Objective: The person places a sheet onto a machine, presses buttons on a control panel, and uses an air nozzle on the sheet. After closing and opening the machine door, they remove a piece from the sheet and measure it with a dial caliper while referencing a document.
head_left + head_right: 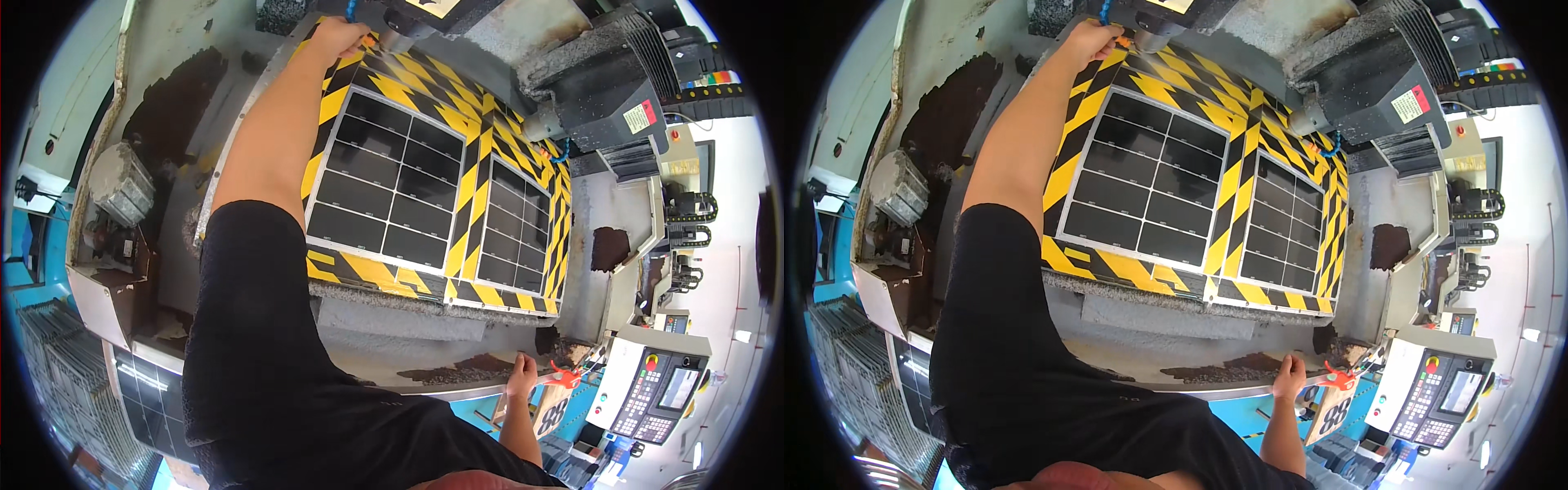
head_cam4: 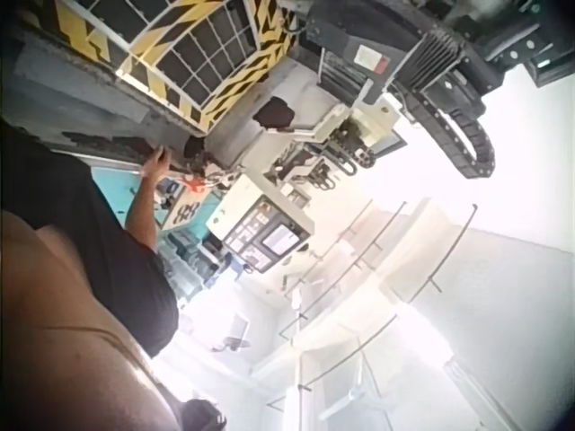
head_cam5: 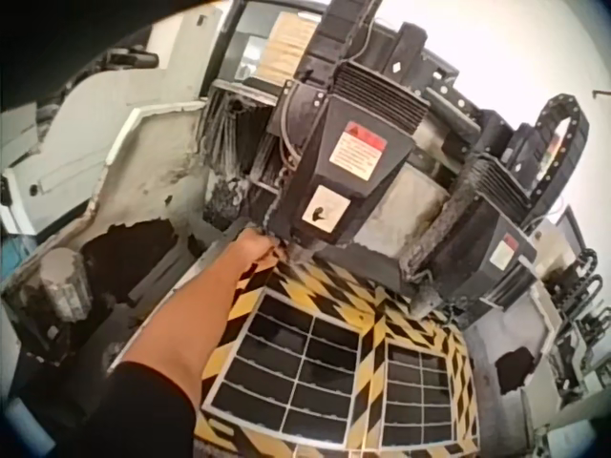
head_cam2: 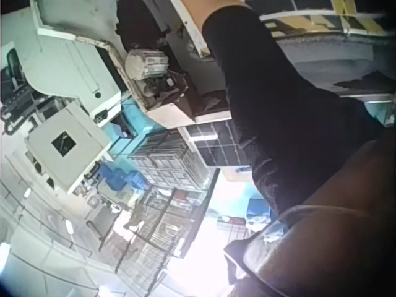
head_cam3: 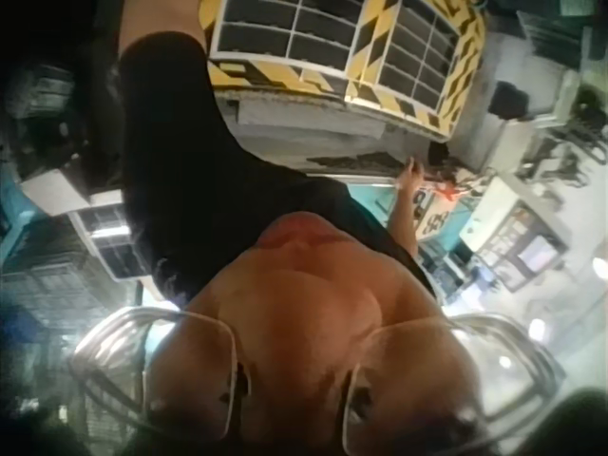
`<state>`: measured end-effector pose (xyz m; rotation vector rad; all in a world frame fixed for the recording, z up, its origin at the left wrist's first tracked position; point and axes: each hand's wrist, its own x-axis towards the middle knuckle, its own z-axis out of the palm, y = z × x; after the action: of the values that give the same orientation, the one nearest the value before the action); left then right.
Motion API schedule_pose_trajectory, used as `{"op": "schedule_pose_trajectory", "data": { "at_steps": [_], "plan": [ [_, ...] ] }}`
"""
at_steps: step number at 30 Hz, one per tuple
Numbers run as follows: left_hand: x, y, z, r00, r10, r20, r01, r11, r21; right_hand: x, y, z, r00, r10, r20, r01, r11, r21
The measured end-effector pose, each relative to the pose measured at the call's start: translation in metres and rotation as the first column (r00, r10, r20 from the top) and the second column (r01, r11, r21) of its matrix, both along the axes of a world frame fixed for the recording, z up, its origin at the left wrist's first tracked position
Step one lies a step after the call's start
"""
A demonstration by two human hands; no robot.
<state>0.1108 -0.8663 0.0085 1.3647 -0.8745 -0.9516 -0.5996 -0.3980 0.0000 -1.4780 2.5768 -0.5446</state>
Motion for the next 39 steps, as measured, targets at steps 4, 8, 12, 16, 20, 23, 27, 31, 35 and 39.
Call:
{"op": "schedule_pose_trajectory", "data": {
  "at_steps": [4,8,12,16,20,23,27,31,35,39],
  "plan": [
    [0.008,-0.01,-0.005,0.996,-0.006,0.085,0.003,0.999,0.039,-0.001,0.0,-0.001,1.0,0.025,0.017,-0.024,0.999,-0.048],
    [0.013,-0.02,-0.013,0.993,-0.057,0.101,0.054,0.998,0.029,0.001,0.0,0.001,0.999,0.012,0.048,-0.01,0.998,-0.055],
    [0.008,-0.026,-0.015,0.954,0.08,0.289,-0.111,0.989,0.093,0.005,0.001,0.005,1.0,-0.016,0.014,0.016,1.0,-0.002],
    [0.006,-0.021,-0.006,0.962,0.069,0.264,-0.104,0.987,0.123,0.006,0.001,0.006,1.0,-0.008,0.03,0.009,0.999,-0.031],
    [0.006,-0.007,0.005,0.958,0.077,0.276,-0.115,0.986,0.124,0.004,0.002,0.003,0.999,0.001,0.046,0.002,0.999,-0.045],
    [0.003,-0.001,0.013,0.974,0.05,0.222,-0.075,0.992,0.105,0.003,0.003,0.004,0.999,0.003,0.037,-0.001,0.999,-0.037],
    [0.002,0.003,0.018,0.986,0.04,0.159,-0.065,0.986,0.151,0.006,0.002,0.006,1.0,-0.014,0.02,0.014,1.0,0.008],
    [0.0,0.008,0.021,0.979,0.023,0.204,-0.071,0.971,0.23,0.011,0.002,0.009,0.999,-0.001,0.039,0.003,0.999,-0.046],
    [-0.001,0.01,0.021,0.977,-0.025,0.212,-0.02,0.977,0.21,0.013,0.002,0.011,1.0,0.001,0.028,0.0,0.999,-0.05],
    [-0.005,0.002,0.015,0.981,0.052,0.185,-0.089,0.977,0.195,0.012,0.003,0.011,1.0,-0.024,0.019,0.024,1.0,-0.004]
  ]
}}
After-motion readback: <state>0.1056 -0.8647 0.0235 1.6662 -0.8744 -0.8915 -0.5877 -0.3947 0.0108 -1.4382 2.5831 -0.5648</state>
